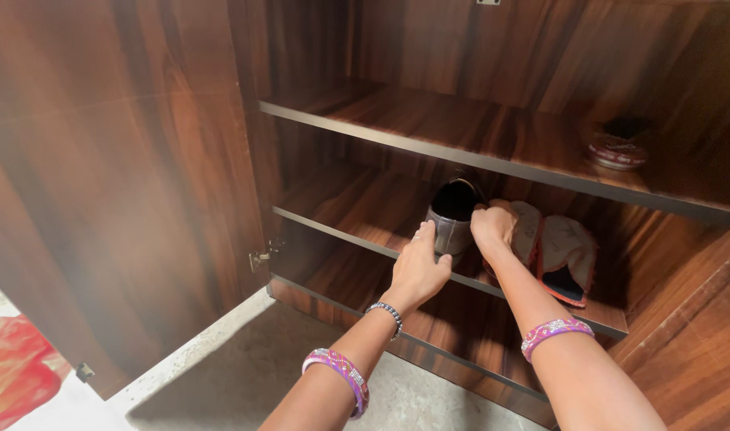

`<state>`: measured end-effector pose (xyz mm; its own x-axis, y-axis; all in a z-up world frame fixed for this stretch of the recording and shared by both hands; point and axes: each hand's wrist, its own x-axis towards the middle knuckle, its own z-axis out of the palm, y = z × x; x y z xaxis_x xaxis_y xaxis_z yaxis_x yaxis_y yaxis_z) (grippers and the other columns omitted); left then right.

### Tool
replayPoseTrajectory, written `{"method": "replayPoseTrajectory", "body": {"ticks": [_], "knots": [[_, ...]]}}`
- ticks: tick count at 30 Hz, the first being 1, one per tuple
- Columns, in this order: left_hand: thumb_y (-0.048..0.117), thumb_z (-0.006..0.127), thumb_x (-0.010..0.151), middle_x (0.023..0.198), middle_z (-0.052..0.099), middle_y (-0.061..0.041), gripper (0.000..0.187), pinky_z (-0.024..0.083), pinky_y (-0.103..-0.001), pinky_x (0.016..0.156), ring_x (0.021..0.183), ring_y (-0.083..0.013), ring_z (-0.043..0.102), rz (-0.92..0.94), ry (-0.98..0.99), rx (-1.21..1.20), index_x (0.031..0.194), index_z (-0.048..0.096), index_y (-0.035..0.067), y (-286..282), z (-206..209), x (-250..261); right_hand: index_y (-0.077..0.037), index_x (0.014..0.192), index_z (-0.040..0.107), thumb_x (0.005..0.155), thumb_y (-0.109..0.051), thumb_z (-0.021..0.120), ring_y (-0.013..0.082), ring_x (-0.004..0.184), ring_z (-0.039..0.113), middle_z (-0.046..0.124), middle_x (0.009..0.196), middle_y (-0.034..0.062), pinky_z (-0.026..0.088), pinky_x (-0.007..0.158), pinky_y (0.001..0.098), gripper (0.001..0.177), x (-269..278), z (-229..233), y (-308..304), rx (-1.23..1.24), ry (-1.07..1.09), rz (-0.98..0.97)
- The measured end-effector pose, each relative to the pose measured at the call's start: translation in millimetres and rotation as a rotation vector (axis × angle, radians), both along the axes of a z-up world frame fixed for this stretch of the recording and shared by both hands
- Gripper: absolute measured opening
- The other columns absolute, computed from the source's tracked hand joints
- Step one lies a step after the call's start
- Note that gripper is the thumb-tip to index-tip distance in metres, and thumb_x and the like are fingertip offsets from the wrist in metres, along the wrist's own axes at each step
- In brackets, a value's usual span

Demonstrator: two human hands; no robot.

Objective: The person wipes the inside shelves of a cabinet with a cloth, then picks up slippers, shoes, and sandals from the floor and places them onto the cabinet shelves by hand.

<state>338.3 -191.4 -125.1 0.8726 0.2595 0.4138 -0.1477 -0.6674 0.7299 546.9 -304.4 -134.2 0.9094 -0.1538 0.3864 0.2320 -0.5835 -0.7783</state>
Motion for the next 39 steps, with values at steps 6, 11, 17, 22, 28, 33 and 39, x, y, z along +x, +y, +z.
{"method": "replayPoseTrajectory", "body": {"ticks": [6, 11, 17, 22, 28, 33, 39], "knots": [[0.024, 0.062, 0.088, 0.161, 0.037, -0.021, 0.076, 0.037, -0.045, 0.113, 0.142, -0.0369, 0.043, -0.047, 0.022, 0.022, 0.153, 0.033, -0.001, -8, -13, 14, 0.006, 0.098, 0.073, 0.094, -0.026, 0.061, 0.0482, 0.099, 0.068, 0.07, 0.103, 0.0333, 0.053, 0.092, 0.0507, 0.034, 47, -31, -11, -0.164, -0.045, 0.003], [0.023, 0.063, 0.088, 0.16, 0.036, -0.022, 0.076, 0.035, -0.044, 0.117, 0.146, -0.0363, 0.038, -0.059, 0.024, 0.035, 0.153, 0.033, -0.002, -10, -25, 26, 0.005, 0.094, 0.073, 0.092, -0.025, 0.061, 0.0477, 0.098, 0.069, 0.071, 0.1, 0.0314, 0.054, 0.092, 0.0508, 0.033, 45, -32, -16, -0.25, -0.147, 0.023], [0.023, 0.063, 0.088, 0.162, 0.032, -0.022, 0.078, 0.033, -0.044, 0.117, 0.147, -0.0363, 0.036, -0.067, 0.065, 0.025, 0.154, 0.03, -0.002, -10, -32, 37, 0.002, 0.091, 0.073, 0.09, -0.026, 0.061, 0.047, 0.096, 0.068, 0.071, 0.098, 0.0288, 0.053, 0.09, 0.0514, 0.03, 58, -40, -14, -0.284, -0.198, -0.002], [0.021, 0.063, 0.088, 0.161, 0.034, -0.025, 0.075, 0.034, -0.045, 0.117, 0.147, -0.0378, 0.037, -0.064, 0.033, 0.042, 0.152, 0.034, -0.005, -5, -25, 38, 0.003, 0.091, 0.072, 0.094, -0.03, 0.062, 0.0468, 0.098, 0.068, 0.071, 0.099, 0.0298, 0.053, 0.093, 0.0498, 0.034, 65, -47, -10, -0.256, -0.231, -0.015], [0.017, 0.066, 0.085, 0.154, 0.042, -0.027, 0.065, 0.038, -0.046, 0.114, 0.143, -0.0388, 0.041, -0.087, 0.015, 0.088, 0.14, 0.042, -0.006, -2, -11, 30, 0.004, 0.094, 0.075, 0.09, -0.031, 0.065, 0.0458, 0.106, 0.068, 0.072, 0.105, 0.0296, 0.052, 0.098, 0.0492, 0.037, 31, -14, -7, -0.289, -0.019, 0.013], [0.015, 0.065, 0.082, 0.146, 0.047, -0.029, 0.064, 0.041, -0.049, 0.106, 0.134, -0.0416, 0.047, -0.085, -0.061, 0.132, 0.138, 0.042, -0.005, 11, 5, 17, -0.002, 0.105, 0.072, 0.094, -0.038, 0.063, 0.0462, 0.103, 0.066, 0.07, 0.107, 0.0264, 0.05, 0.09, 0.0543, 0.038, -24, 10, 12, -0.131, -0.144, -0.084], [0.007, 0.06, 0.076, 0.126, 0.058, -0.033, 0.053, 0.048, -0.054, 0.093, 0.115, -0.0484, 0.057, 0.004, -0.259, 0.207, 0.126, 0.049, -0.005, 57, 22, -17, -0.014, 0.098, 0.069, 0.097, -0.028, 0.061, 0.0378, 0.088, 0.067, 0.067, 0.103, 0.0129, 0.051, 0.074, 0.0535, 0.016, -116, 24, 70, -0.093, -0.536, 0.052]]}}
